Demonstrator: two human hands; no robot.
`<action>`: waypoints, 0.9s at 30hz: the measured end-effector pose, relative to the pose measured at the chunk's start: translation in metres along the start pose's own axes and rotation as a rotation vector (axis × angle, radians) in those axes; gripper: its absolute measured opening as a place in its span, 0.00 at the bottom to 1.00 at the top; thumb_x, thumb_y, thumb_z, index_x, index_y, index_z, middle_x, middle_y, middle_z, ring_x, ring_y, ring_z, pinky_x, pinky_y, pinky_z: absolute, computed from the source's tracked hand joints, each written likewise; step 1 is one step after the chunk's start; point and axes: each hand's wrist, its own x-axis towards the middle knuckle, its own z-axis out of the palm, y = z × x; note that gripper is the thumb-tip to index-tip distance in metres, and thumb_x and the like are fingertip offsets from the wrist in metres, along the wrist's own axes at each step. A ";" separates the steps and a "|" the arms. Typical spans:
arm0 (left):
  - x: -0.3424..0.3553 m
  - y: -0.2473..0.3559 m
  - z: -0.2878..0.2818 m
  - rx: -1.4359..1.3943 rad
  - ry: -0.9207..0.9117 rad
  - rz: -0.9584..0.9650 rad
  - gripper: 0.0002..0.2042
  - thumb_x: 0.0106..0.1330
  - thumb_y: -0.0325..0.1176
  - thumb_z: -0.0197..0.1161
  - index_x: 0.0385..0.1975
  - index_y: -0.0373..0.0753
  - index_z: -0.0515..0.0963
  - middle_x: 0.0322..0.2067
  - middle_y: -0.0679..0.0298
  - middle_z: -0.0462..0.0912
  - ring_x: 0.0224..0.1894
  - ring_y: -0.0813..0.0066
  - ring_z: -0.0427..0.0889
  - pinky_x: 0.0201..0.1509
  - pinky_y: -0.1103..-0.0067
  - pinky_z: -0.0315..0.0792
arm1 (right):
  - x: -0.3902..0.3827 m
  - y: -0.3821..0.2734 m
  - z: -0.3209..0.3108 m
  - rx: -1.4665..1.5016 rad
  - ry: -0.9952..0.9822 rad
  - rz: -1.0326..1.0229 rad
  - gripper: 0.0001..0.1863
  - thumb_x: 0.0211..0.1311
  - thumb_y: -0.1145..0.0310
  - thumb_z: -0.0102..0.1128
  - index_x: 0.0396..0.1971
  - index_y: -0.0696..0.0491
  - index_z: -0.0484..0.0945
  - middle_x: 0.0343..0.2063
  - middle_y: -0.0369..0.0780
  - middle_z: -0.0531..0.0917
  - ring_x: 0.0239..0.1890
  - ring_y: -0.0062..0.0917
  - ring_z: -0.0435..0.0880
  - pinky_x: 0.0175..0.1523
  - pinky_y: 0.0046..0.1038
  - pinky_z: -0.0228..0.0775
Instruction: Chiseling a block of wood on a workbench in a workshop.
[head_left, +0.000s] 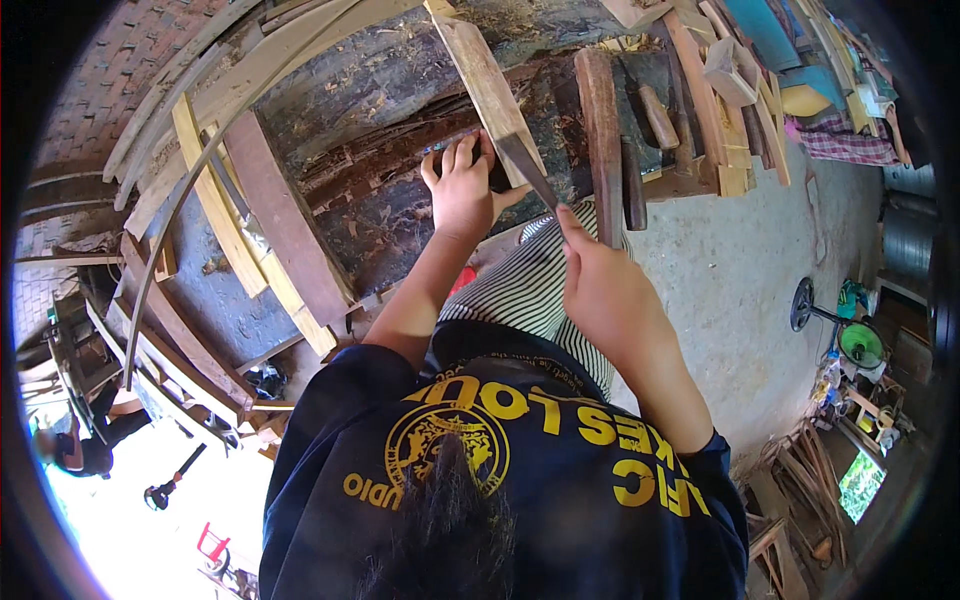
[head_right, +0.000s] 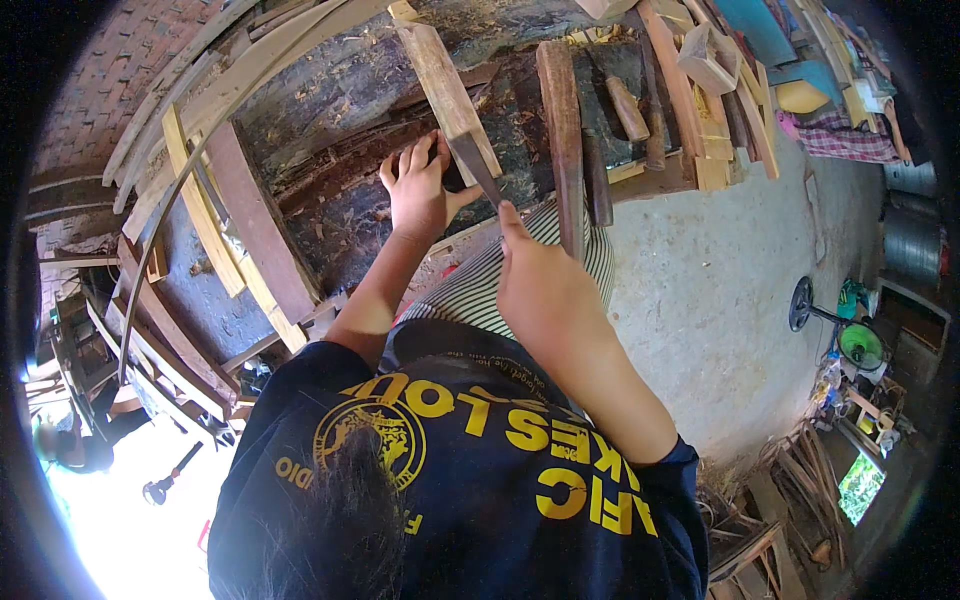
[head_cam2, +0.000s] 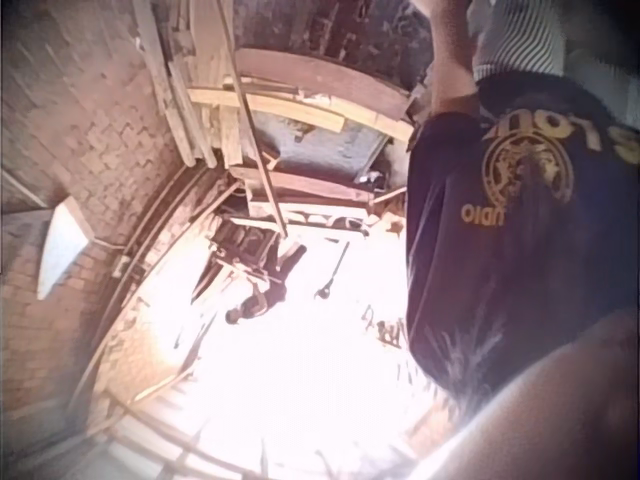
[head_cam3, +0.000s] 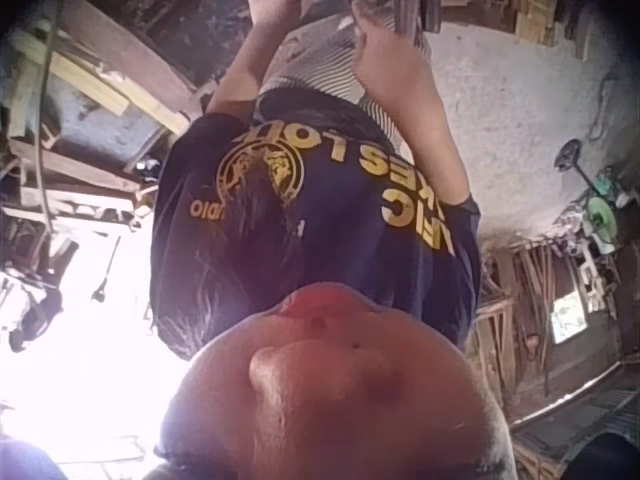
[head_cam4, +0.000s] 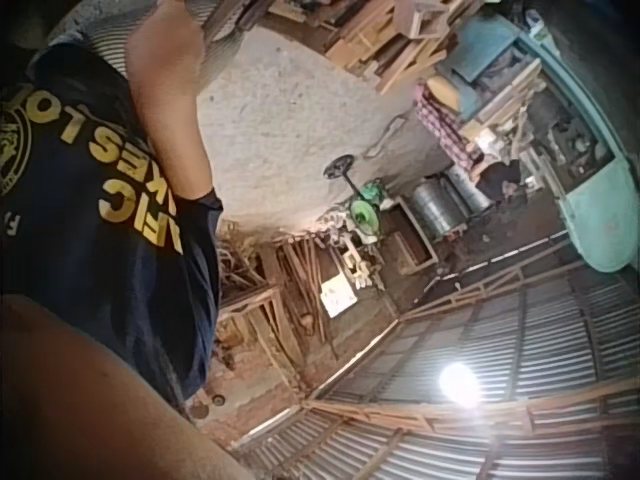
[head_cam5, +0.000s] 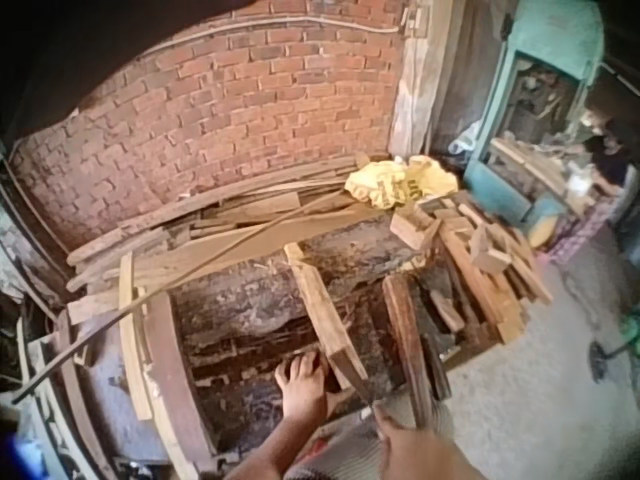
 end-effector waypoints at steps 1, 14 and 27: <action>0.000 0.000 0.002 0.000 -0.001 0.002 0.43 0.43 0.63 0.69 0.56 0.36 0.73 0.58 0.59 0.72 0.61 0.66 0.68 0.68 0.54 0.48 | 0.005 0.005 0.006 0.052 0.060 -0.071 0.23 0.66 0.68 0.45 0.60 0.54 0.69 0.26 0.58 0.81 0.32 0.51 0.82 0.41 0.49 0.74; 0.004 0.009 -0.004 -0.054 -0.055 -0.031 0.53 0.47 0.64 0.68 0.71 0.51 0.49 0.67 0.56 0.56 0.70 0.59 0.55 0.69 0.51 0.43 | 0.050 0.129 -0.003 0.327 0.707 -0.099 0.18 0.67 0.70 0.54 0.56 0.54 0.74 0.26 0.42 0.80 0.23 0.20 0.73 0.32 0.24 0.69; 0.000 0.005 0.004 -0.285 0.269 0.206 0.33 0.48 0.44 0.76 0.54 0.40 0.71 0.59 0.57 0.69 0.65 0.54 0.63 0.68 0.61 0.57 | 0.147 0.234 -0.037 -0.042 0.617 0.170 0.18 0.63 0.65 0.53 0.52 0.50 0.78 0.37 0.53 0.82 0.41 0.45 0.81 0.49 0.40 0.73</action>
